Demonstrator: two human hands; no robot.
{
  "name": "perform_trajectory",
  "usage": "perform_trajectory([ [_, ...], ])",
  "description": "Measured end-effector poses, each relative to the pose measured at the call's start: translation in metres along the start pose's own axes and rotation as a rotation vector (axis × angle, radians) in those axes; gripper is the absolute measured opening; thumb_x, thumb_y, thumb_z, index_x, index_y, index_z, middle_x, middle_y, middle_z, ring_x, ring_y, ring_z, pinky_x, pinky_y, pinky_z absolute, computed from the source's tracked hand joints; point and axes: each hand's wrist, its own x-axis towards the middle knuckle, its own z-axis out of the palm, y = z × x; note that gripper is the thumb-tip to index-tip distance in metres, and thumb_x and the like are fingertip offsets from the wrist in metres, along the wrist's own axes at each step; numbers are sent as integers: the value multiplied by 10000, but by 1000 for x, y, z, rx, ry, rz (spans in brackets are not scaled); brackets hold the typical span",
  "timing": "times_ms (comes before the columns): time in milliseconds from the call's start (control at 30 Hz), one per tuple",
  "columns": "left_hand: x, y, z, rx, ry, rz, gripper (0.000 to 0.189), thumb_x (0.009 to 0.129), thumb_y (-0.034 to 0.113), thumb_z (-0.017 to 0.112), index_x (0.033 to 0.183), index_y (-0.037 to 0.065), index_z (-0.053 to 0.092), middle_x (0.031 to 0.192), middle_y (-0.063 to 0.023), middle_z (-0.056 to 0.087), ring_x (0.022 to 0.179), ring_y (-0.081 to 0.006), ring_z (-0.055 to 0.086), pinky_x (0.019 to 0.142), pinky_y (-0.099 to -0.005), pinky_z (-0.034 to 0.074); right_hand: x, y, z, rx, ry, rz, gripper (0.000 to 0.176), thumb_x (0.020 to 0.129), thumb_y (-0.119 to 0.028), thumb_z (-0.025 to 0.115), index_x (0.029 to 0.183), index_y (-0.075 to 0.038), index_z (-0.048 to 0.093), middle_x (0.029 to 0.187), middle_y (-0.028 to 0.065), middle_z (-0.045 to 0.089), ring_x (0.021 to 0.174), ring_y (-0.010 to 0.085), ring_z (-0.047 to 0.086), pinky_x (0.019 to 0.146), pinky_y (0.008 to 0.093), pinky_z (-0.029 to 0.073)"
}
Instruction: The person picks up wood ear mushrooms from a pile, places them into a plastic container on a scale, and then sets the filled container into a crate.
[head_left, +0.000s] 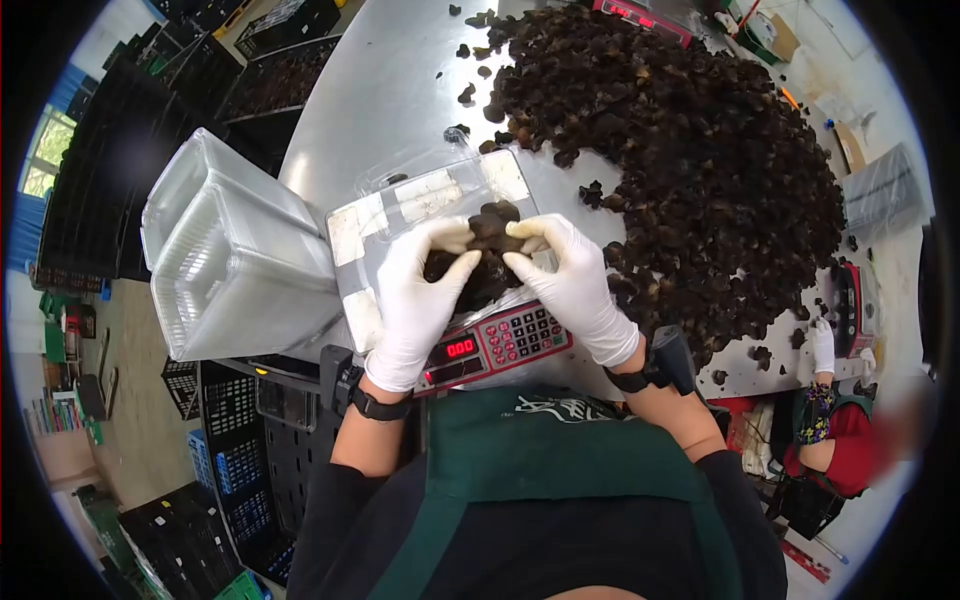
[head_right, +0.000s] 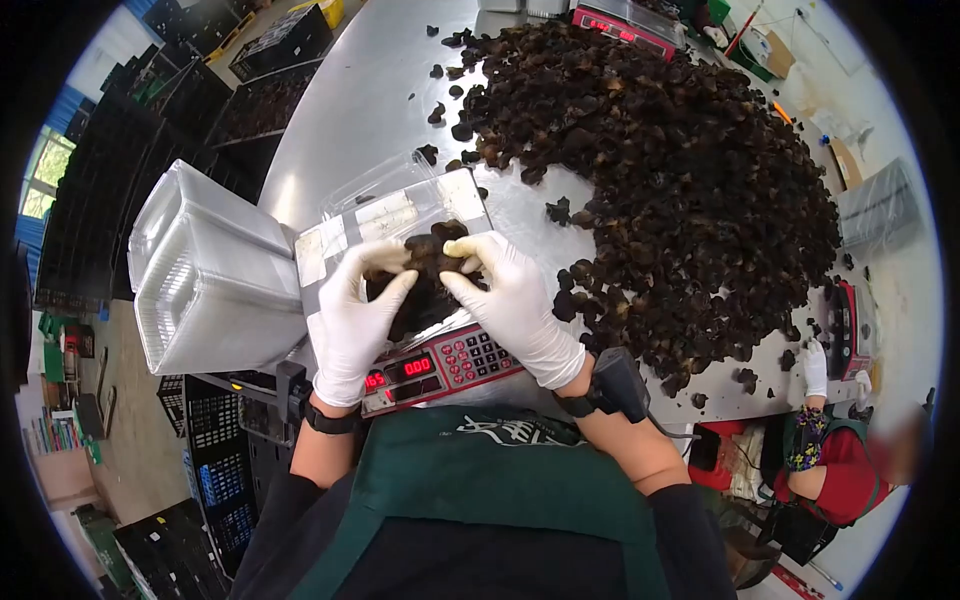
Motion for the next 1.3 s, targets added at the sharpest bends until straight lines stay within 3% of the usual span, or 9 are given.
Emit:
perform_trajectory([
  [67,8,10,-16,257,93,139,260,796,-28,750,1042,17,680,901,-76,714,841,-164,678,836,-274,510,4,3,-3,-27,24,-5,256,802,-45,757,1039,-36,661,951,75,657,772,173,653,696,283,521],
  [133,10,2,-31,123,196,12,220,865,-41,690,1082,-6,671,1000,-43,693,955,-118,624,910,-274,481,8,5,-12,-39,40,21,259,795,-33,753,1037,-17,659,930,85,658,785,172,645,742,284,522],
  [333,7,-8,-51,135,208,1,90,891,-12,693,979,-5,676,958,-22,679,945,-101,601,912,-258,457,12,11,-16,-38,83,71,282,792,-33,756,1057,-6,662,906,72,652,778,154,626,743,282,516],
  [500,5,-16,-40,332,230,88,87,843,49,725,918,31,685,925,-105,694,897,-228,665,849,-319,497,12,6,-2,-61,-10,41,283,793,-49,757,1058,-19,661,918,89,645,744,196,617,710,302,514],
  [633,12,-17,-51,344,267,118,101,869,33,695,969,18,686,940,-86,695,901,-190,659,855,-309,499,9,17,12,-299,-112,-211,359,777,-39,757,1126,-70,682,892,57,604,743,163,564,676,283,476],
  [733,16,-15,-66,323,351,38,151,895,13,664,1045,3,680,985,-77,694,927,-161,646,886,-296,496,8,11,0,-128,-141,-19,411,777,-27,753,1179,-73,679,881,51,597,727,156,552,677,276,477],
  [767,17,-16,-71,333,374,22,161,898,15,661,1057,7,681,993,-83,692,937,-164,646,894,-297,494,7,11,-5,-69,-127,49,386,801,-81,741,1181,-72,673,860,82,608,766,227,584,733,338,493],
  [1000,22,-23,-74,384,343,13,205,898,33,656,1101,9,673,1031,-92,682,971,-180,651,916,-304,490,-18,37,-45,-148,-11,210,336,849,-15,672,1182,-54,680,874,24,620,700,89,523,673,230,464],
  [1300,33,-49,-74,556,233,2,306,885,184,662,1161,53,644,1017,-132,676,890,-252,665,804,-353,527,-68,65,-52,-113,-28,460,302,898,-12,636,1196,-36,678,913,-2,641,755,61,526,749,213,463],
])
